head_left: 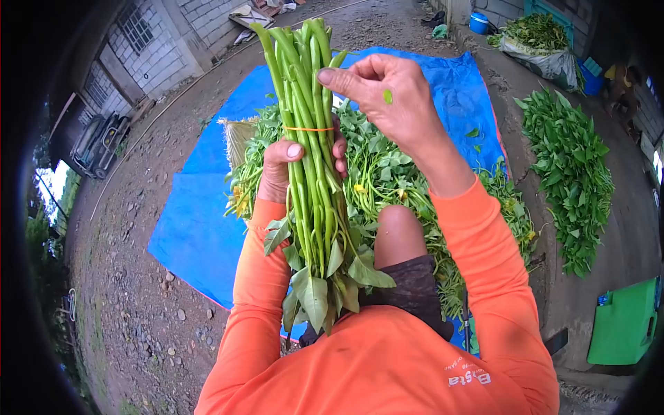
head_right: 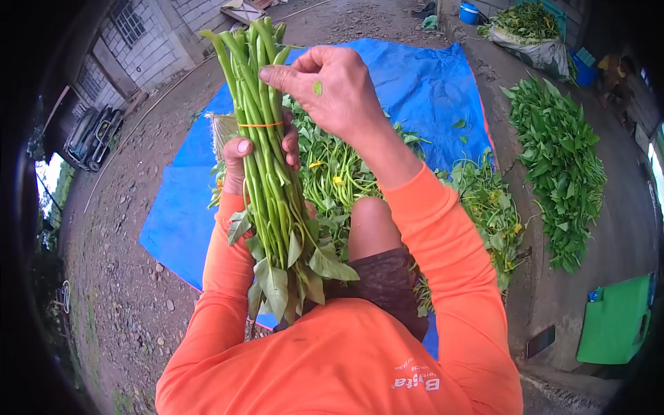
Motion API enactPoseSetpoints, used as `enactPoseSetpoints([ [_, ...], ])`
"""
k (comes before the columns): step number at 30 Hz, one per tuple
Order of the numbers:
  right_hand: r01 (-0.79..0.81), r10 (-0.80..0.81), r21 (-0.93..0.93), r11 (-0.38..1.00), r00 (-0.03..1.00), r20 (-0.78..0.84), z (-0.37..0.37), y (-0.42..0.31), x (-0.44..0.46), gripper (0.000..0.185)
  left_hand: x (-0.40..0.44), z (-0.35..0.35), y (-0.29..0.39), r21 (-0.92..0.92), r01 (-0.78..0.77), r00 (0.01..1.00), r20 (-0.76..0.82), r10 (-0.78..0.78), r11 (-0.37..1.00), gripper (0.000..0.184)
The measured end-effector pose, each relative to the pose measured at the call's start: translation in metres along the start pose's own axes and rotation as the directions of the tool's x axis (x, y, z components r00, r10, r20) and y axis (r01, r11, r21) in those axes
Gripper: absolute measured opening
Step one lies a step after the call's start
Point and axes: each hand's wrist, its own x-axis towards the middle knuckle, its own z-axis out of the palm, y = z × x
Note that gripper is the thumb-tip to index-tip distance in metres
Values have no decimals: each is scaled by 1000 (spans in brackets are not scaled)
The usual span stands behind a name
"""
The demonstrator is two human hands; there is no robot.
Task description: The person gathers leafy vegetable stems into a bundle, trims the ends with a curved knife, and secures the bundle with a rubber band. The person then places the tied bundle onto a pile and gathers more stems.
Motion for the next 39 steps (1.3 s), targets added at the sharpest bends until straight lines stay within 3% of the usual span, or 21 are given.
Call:
enactPoseSetpoints([
  [4,-19,12,67,998,995,101,-7,-1,11,37,5,1,-1,46,7,999,48,-9,999,74],
  [7,26,-4,-168,985,991,131,-21,-18,1,34,2,3,-5,52,30,999,14,-30,998,73],
  [11,176,-153,-158,972,977,148,-24,-18,-19,22,-3,-2,-9,149,86,996,0,-87,985,73],
  [12,329,-308,-188,925,942,134,-23,2,-19,22,-5,3,-10,166,95,995,-35,-91,982,75],
  [14,462,-469,-181,868,883,0,-22,11,-27,19,-7,-3,-18,127,92,996,-32,-88,988,79],
  [15,430,-438,-157,889,899,-16,-24,8,-31,17,-5,4,-18,115,103,994,-37,-99,988,80],
  [18,360,-369,-78,930,913,-174,-17,16,-36,16,1,10,-10,343,149,989,-74,-131,928,78],
  [19,260,-252,8,966,944,-212,-13,18,-34,20,6,9,-14,357,125,992,-67,-108,926,77],
  [21,2,25,289,957,996,-89,-17,26,-30,39,15,13,-18,358,105,990,-129,-62,928,76],
  [22,-28,69,343,939,992,-109,-21,28,-38,52,19,10,-20,406,77,995,-91,-43,911,67],
  [24,-80,158,461,884,978,-134,-21,27,-59,83,24,6,-21,448,8,988,-143,63,894,66],
  [25,-165,196,505,847,980,-10,-22,33,-70,127,29,12,-21,466,-32,978,-170,125,884,66],
  [26,-155,132,444,883,988,82,-21,38,-83,132,36,20,-22,503,-139,957,-153,246,853,62],
  [27,-142,82,386,911,982,168,-19,39,-96,138,44,33,-20,526,-148,950,-159,267,838,61],
  [29,76,-97,340,937,994,45,-4,52,-110,137,60,61,-15,572,-153,940,-167,297,806,59],
  [30,-108,51,471,876,990,133,-14,45,-113,133,67,78,-17,592,-181,921,-178,346,785,55],
  [33,-123,82,580,806,992,96,-33,38,-115,128,89,88,-22,598,-198,938,-115,327,777,53],
  [35,-39,48,508,860,999,-6,-59,10,-129,137,107,91,-25,513,-169,982,19,186,842,53],
  [37,21,4,389,921,998,-64,-72,12,-144,140,114,131,-47,386,-211,966,-59,252,898,57],
  [38,127,-68,418,900,986,-152,-73,21,-144,135,122,138,-54,361,-185,980,0,199,914,56],
  [39,-6,48,410,912,995,-91,-85,15,-147,132,128,143,-60,339,-161,987,56,151,927,56],
])
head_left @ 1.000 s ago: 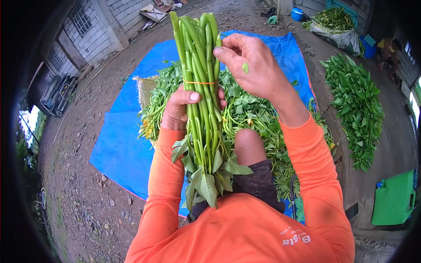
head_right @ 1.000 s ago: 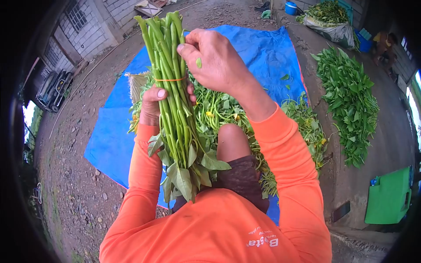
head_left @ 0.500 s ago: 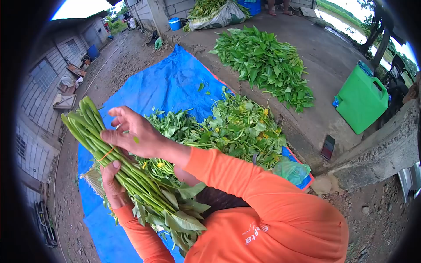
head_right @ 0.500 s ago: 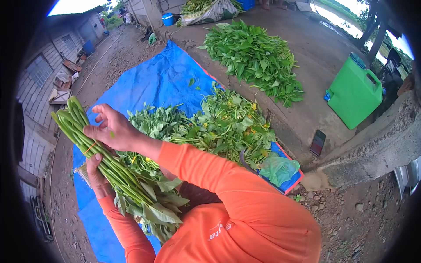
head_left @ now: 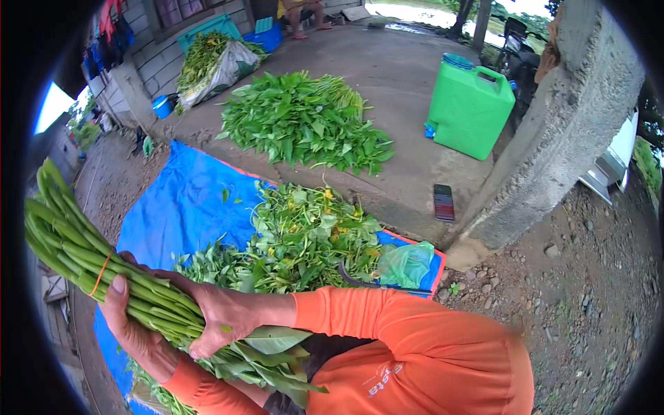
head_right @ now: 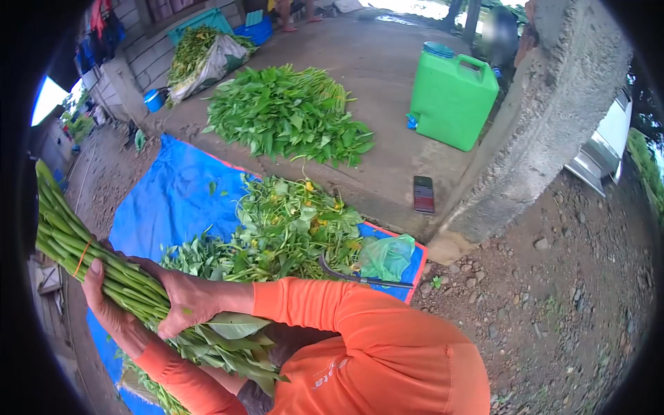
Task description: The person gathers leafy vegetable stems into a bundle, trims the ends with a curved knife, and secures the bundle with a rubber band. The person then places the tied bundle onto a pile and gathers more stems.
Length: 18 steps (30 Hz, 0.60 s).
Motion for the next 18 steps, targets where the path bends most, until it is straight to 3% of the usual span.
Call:
enactPoseSetpoints([
  [1,-133,133,-23,991,991,2,-11,-20,-6,129,6,9,-7,-12,17,1000,21,-17,1000,55],
  [3,-214,214,5,977,977,-16,-26,-44,-19,121,13,34,-18,-23,16,998,67,-14,1000,56],
  [6,-33,36,-31,999,995,95,-46,-46,-39,150,18,54,-30,-123,32,984,178,-10,992,60],
  [8,-106,110,-70,992,992,60,-53,-40,-61,154,26,57,-37,-255,100,974,222,-42,962,63],
  [10,-114,118,86,990,992,-36,-53,-41,-71,146,32,57,-53,-347,159,952,301,-51,924,66],
  [12,-107,109,21,994,988,-113,-66,-37,-85,135,32,63,-79,-249,225,960,220,-171,942,67],
  [14,-145,107,-160,976,968,-225,-84,-25,-111,127,32,56,-103,22,209,933,296,-206,978,88],
  [15,-245,206,-96,965,930,-305,-89,-31,-123,124,24,41,-115,171,192,927,291,-236,966,91],
  [16,-211,182,-49,976,924,-337,-96,-32,-134,119,17,25,-121,309,165,921,291,-258,937,95],
  [17,-243,190,-90,966,900,-392,-105,-35,-149,116,9,7,-115,395,258,874,294,-388,882,97],
  [18,-276,194,-115,954,864,-465,-117,-28,-170,114,1,-14,-117,458,362,837,223,-499,812,86],
])
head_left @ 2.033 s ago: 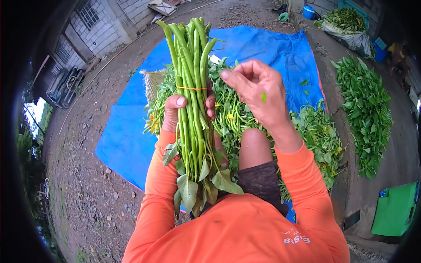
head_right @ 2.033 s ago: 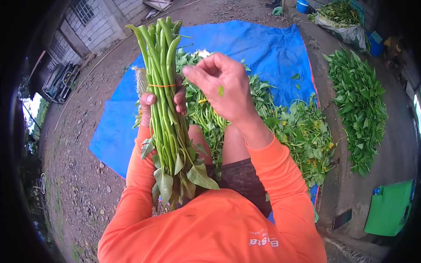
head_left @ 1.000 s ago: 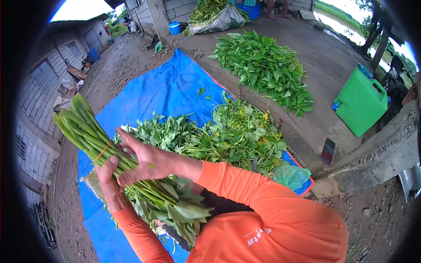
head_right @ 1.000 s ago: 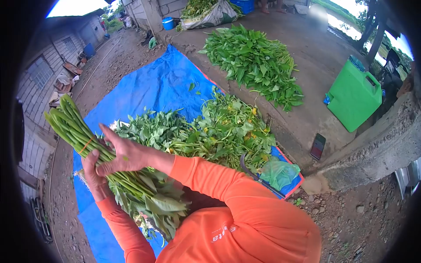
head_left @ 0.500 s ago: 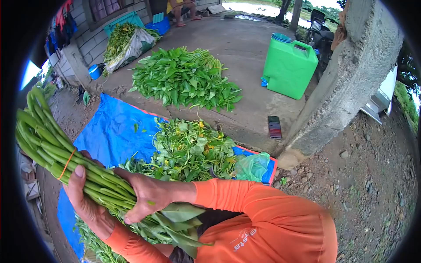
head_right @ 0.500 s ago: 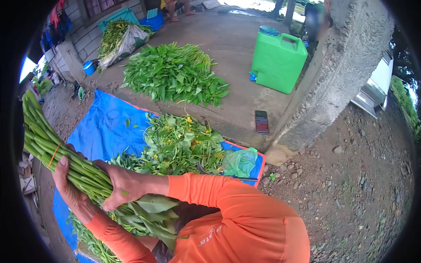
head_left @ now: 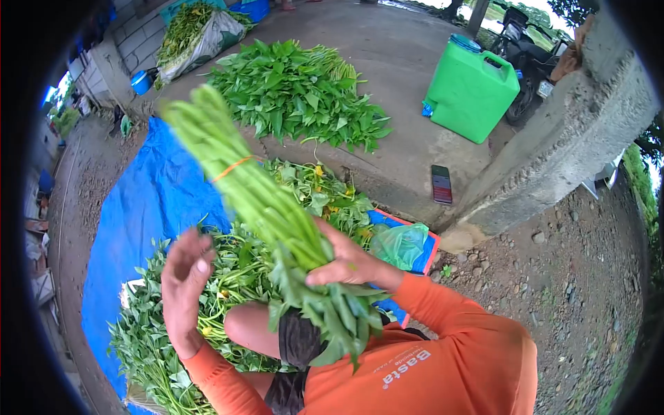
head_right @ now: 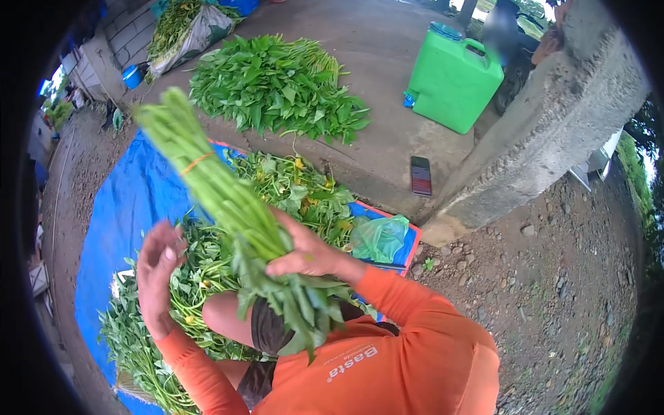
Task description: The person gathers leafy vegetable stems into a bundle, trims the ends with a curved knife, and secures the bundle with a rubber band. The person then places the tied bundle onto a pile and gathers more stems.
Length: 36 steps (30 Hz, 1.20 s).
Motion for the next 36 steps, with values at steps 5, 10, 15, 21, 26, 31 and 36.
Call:
enactPoseSetpoints([
  [5,-232,218,19,973,880,-421,-55,10,-40,104,-84,-77,-110,-62,275,929,-242,-282,959,60],
  [10,-164,-17,-212,963,750,-661,-130,-15,-13,84,-204,-135,-177,-328,347,724,-502,-473,879,60],
  [15,-274,-62,-342,899,694,-717,-285,-54,92,74,-247,-194,-193,-327,228,681,-619,-391,917,60],
  [21,-607,-323,-713,350,637,-700,-320,-24,136,64,-232,-189,-159,-259,192,626,-710,-322,947,62],
  [26,-228,282,-827,515,956,-88,-181,112,10,32,-246,-202,-191,-254,233,588,-732,-344,939,58],
  [31,-604,874,-688,402,478,90,-77,151,-138,82,-220,-208,-166,-117,357,583,-748,-319,927,56],
  [36,-853,911,-350,387,413,0,-32,107,-177,111,-141,-199,-138,3,300,691,-690,-215,954,41],
])
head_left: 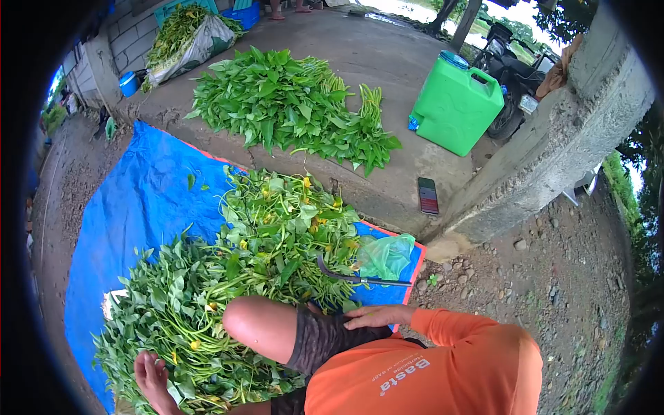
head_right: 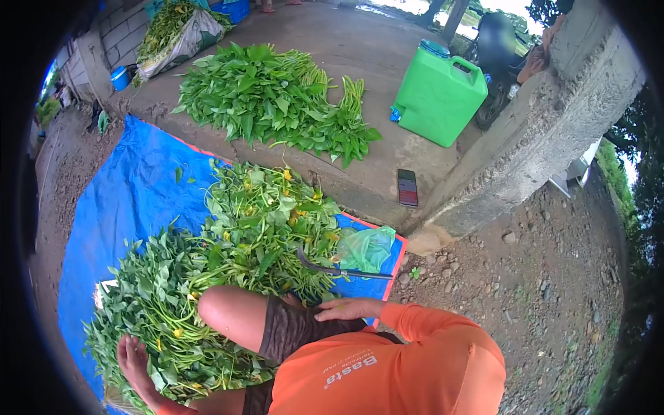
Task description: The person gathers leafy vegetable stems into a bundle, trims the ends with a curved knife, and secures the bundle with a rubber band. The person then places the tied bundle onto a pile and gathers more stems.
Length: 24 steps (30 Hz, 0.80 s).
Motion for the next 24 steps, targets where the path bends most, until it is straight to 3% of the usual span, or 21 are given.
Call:
enactPoseSetpoints([
  [2,175,-176,142,974,984,-2,-5,-17,-8,112,20,14,2,102,22,985,168,-39,995,36],
  [4,181,-179,-49,982,983,41,-8,-38,-11,127,35,25,-22,137,17,959,277,-55,990,25],
  [6,131,-129,-228,965,991,26,11,-71,-19,136,49,26,-79,86,-24,910,415,-14,996,27],
  [7,230,-244,-242,943,969,-29,22,-80,-18,141,38,37,-89,335,-226,933,346,104,915,31],
  [8,210,-228,-224,952,972,-56,25,-76,-11,140,26,37,-96,374,-307,915,370,163,875,36],
  [10,183,-206,-182,966,971,-118,26,-70,3,137,13,41,-69,535,-290,883,470,5,793,39],
  [13,139,-169,-201,970,975,-141,25,-85,1,135,18,44,-93,310,-223,868,495,44,924,37],
  [15,133,-160,-199,971,979,-129,24,-88,3,132,33,38,-128,377,-293,865,496,75,878,37],
  [18,216,-225,-110,970,971,-76,21,-72,19,130,36,39,-124,525,-418,844,527,103,741,41],
  [20,247,-270,-164,955,953,-140,22,-60,29,130,53,40,-151,519,-419,821,567,67,745,46],
  [22,252,-258,-70,965,960,-104,24,-82,14,131,31,42,-93,667,-326,787,584,-198,670,59],
  [23,239,-247,-76,968,963,-112,21,-85,13,131,24,45,-82,679,-291,816,544,-196,675,58],
  [24,226,-234,-79,971,965,-119,22,-83,14,131,48,45,-113,638,-219,770,577,-271,738,61],
])
